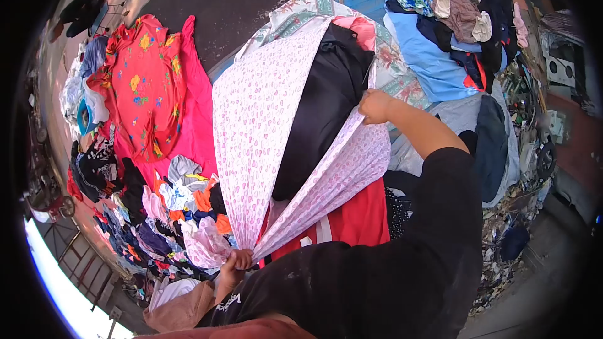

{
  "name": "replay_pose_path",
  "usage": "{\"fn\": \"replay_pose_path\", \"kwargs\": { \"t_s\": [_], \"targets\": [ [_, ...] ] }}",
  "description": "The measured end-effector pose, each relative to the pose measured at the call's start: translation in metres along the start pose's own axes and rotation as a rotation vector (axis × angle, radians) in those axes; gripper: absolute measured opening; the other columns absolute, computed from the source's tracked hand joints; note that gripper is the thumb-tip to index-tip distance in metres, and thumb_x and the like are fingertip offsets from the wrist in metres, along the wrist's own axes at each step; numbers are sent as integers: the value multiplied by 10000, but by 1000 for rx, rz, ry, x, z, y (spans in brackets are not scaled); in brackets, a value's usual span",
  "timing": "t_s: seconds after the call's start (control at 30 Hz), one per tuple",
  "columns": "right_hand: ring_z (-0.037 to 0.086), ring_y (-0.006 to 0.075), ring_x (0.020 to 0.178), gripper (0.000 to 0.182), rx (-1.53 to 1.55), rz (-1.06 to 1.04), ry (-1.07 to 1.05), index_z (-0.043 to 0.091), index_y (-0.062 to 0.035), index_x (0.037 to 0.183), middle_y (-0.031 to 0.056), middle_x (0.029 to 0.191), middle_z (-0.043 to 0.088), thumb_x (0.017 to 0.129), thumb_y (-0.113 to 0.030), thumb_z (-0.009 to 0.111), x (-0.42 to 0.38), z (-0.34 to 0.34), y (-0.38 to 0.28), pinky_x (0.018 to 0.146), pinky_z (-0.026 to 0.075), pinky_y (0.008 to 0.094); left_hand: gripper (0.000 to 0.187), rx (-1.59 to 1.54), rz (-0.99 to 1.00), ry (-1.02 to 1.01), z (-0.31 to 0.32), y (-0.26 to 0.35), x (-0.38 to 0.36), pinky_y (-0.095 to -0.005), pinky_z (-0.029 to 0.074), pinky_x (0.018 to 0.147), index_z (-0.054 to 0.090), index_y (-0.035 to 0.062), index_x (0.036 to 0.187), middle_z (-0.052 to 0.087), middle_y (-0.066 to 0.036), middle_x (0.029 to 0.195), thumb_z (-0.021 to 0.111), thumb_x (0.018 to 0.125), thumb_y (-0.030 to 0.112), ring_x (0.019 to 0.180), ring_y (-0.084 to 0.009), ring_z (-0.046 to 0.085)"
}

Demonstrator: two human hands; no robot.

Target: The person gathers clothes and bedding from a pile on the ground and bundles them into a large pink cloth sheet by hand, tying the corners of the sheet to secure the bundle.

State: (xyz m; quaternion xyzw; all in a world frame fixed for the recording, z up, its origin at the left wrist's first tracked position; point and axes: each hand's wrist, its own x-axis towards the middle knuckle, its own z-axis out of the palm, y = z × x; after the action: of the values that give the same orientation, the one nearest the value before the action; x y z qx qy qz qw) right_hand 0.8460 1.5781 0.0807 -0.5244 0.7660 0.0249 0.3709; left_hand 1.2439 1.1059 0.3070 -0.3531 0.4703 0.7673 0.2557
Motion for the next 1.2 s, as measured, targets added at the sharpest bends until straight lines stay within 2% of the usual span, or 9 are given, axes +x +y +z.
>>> {"fn": "replay_pose_path", "kwargs": {
  "t_s": [0.17, 0.23, 0.43, 0.57, 0.73, 0.87, 1.0, 1.13, 1.2],
  "targets": [
    [666, 235, 956, 182, -267, 184, 196, 738, -125, 914, 72, 905, 707, 819, -225, 620, 12, -26, 124, 1059, 356, 443, 553, -301, -23, 228, -79, -53, -10, -373, 414, 850, 308, 145, 523, 325, -24, 478, 384, 1029, 357, 459, -194, 344],
    [684, 263, 930, 201, -253, 286, 35, 744, -107, 910, 108, 895, 716, 813, -190, 589, 61, -53, 114, 1024, 416, 438, 552, -350, -9, 239, -92, -66, -6, -374, 415, 846, 301, 147, 523, 318, -24, 480, 387, 1028, 353, 466, -196, 348],
    [699, 335, 812, 273, 121, 535, 87, 740, -72, 811, 165, 868, 719, 791, -265, 549, 98, -26, 73, 764, 542, 474, 509, -345, -21, 380, -94, -81, 19, -371, 421, 790, 321, 147, 548, 318, -34, 490, 431, 1016, 316, 479, -199, 360],
    [692, 356, 850, 382, 293, 505, 66, 743, -64, 845, 180, 884, 713, 836, -380, 529, 38, -72, 10, 791, 531, 485, 453, -339, -3, 468, -99, -81, 16, -352, 409, 629, 365, 134, 588, 338, -34, 505, 519, 994, 266, 480, -192, 377],
    [647, 411, 782, 406, 462, 420, 343, 718, -54, 786, 211, 805, 677, 847, -413, 539, -83, -177, -61, 713, 495, 510, 422, -240, 307, 413, -1, 18, 26, -290, 343, 497, 396, 116, 619, 339, -17, 532, 583, 984, 215, 479, -158, 388],
    [584, 431, 659, 330, 357, 398, 663, 613, -7, 689, 231, 670, 578, 861, -289, 607, -209, -297, -96, 570, 405, 491, 431, 21, 492, 452, 41, 94, -37, -320, 422, 699, 373, 126, 627, 313, -10, 525, 486, 1021, 258, 469, -157, 351],
    [539, 365, 597, 222, 76, 310, 930, 567, 22, 715, 175, 631, 528, 867, -126, 635, -262, -358, -130, 555, 374, 425, 465, 3, 662, 357, 4, 121, -89, -340, 408, 747, 372, 126, 620, 344, -19, 511, 444, 1044, 303, 485, -153, 383],
    [544, 364, 663, 140, -209, 424, 1011, 557, -17, 740, 150, 704, 539, 788, -103, 657, -252, -250, -88, 597, 398, 443, 457, -203, 687, 527, -85, 117, -52, -334, 406, 731, 361, 142, 633, 330, 2, 526, 454, 1042, 323, 481, -141, 354],
    [574, 332, 701, 148, -148, 335, 608, 602, -83, 730, 133, 711, 580, 688, -176, 710, -232, -90, -78, 644, 459, 435, 437, -411, 612, 662, -139, 82, 20, -307, 396, 672, 365, 138, 654, 320, 7, 547, 478, 1038, 314, 485, -135, 331]
  ]
}}
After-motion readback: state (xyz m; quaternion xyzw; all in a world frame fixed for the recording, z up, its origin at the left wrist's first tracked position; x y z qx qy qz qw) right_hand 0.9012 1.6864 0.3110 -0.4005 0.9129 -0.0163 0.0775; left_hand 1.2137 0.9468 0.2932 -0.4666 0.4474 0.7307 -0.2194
